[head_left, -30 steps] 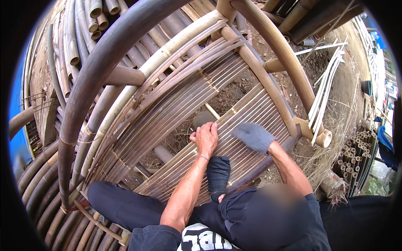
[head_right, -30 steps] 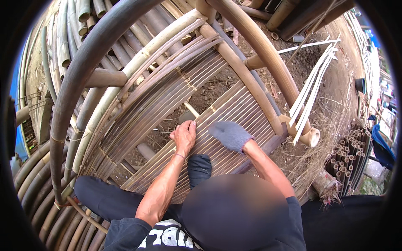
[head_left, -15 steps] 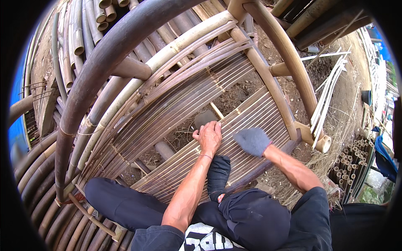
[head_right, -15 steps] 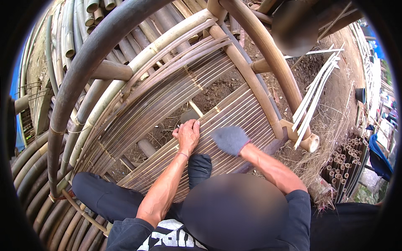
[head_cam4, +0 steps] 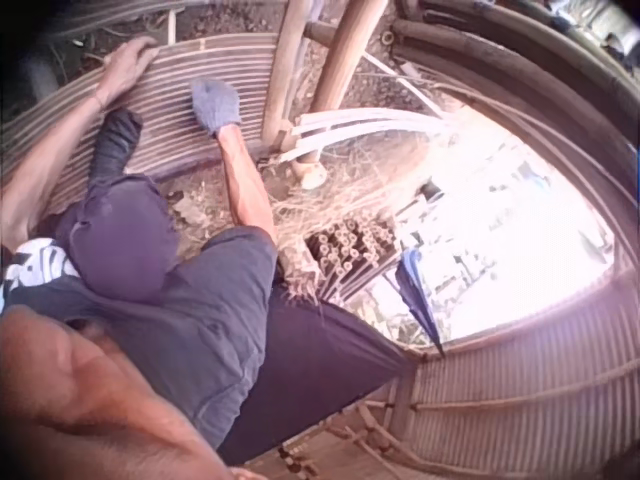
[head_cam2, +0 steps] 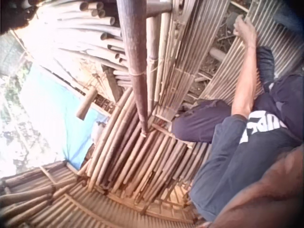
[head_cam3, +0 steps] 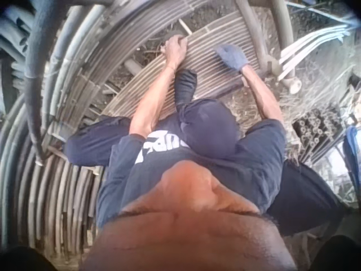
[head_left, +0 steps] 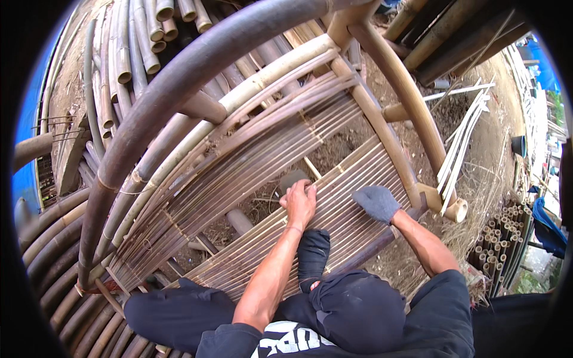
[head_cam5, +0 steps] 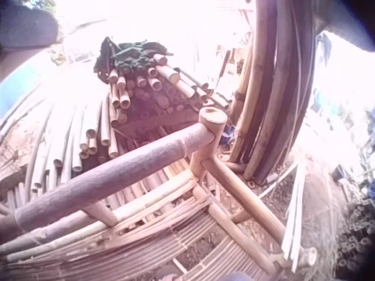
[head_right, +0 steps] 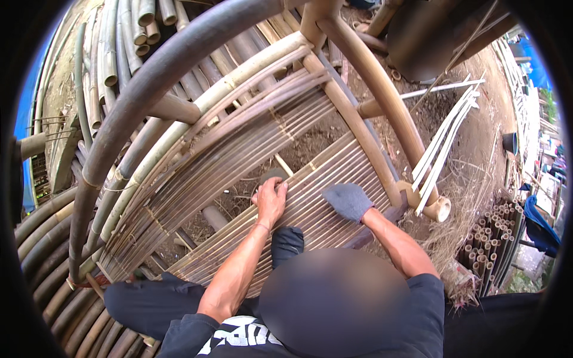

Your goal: The person sits cross-legged on the ground and weaves thin bamboo strips into a large circular bamboo frame. They use both hands to interlace the strips through the vertical ribs of the structure, occasionally using a small wooden tool to tighten the weave.

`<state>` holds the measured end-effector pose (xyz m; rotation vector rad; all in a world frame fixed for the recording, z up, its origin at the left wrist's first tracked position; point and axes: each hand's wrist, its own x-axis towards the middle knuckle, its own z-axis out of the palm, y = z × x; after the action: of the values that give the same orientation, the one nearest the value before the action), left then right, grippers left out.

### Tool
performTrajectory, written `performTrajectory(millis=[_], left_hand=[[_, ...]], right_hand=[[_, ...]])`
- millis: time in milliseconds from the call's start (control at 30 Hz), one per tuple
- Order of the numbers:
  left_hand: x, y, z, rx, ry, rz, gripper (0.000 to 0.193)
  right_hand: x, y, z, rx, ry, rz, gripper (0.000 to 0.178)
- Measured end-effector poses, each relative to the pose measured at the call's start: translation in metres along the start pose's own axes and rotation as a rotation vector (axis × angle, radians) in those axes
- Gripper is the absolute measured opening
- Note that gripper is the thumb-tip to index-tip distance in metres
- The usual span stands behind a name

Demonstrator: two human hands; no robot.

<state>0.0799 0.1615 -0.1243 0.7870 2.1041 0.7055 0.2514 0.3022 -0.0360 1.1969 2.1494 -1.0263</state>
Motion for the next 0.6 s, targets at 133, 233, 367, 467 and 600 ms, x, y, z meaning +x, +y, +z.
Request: performTrajectory(millis=[133, 233, 367, 467, 600], left_hand=[[-0.011, -0.038, -0.056, 0.199, 0.265, 0.339, 0.034], [-0.03, -0.092, -0.124, 0.623, 0.41, 0.261, 0.037], [-0.062, -0.15, -0.205, 0.778, 0.335, 0.129, 0.033], [-0.075, -0.17, -0.234, 0.939, 0.27, 0.061, 0.026], [-0.095, -0.188, -0.239, 0.958, 0.305, 0.227, 0.01]], right_hand=[[0.008, -0.005, -0.005, -0.015, 0.298, -0.192, 0.036], [0.032, -0.022, -0.005, 0.036, 0.645, -0.22, 0.024], [0.088, -0.044, 0.014, -0.135, 0.89, -0.494, 0.024], [0.13, -0.033, 0.036, -0.278, 0.889, -0.57, 0.031], [0.138, -0.007, 0.051, -0.248, 0.972, -0.719, 0.024]])
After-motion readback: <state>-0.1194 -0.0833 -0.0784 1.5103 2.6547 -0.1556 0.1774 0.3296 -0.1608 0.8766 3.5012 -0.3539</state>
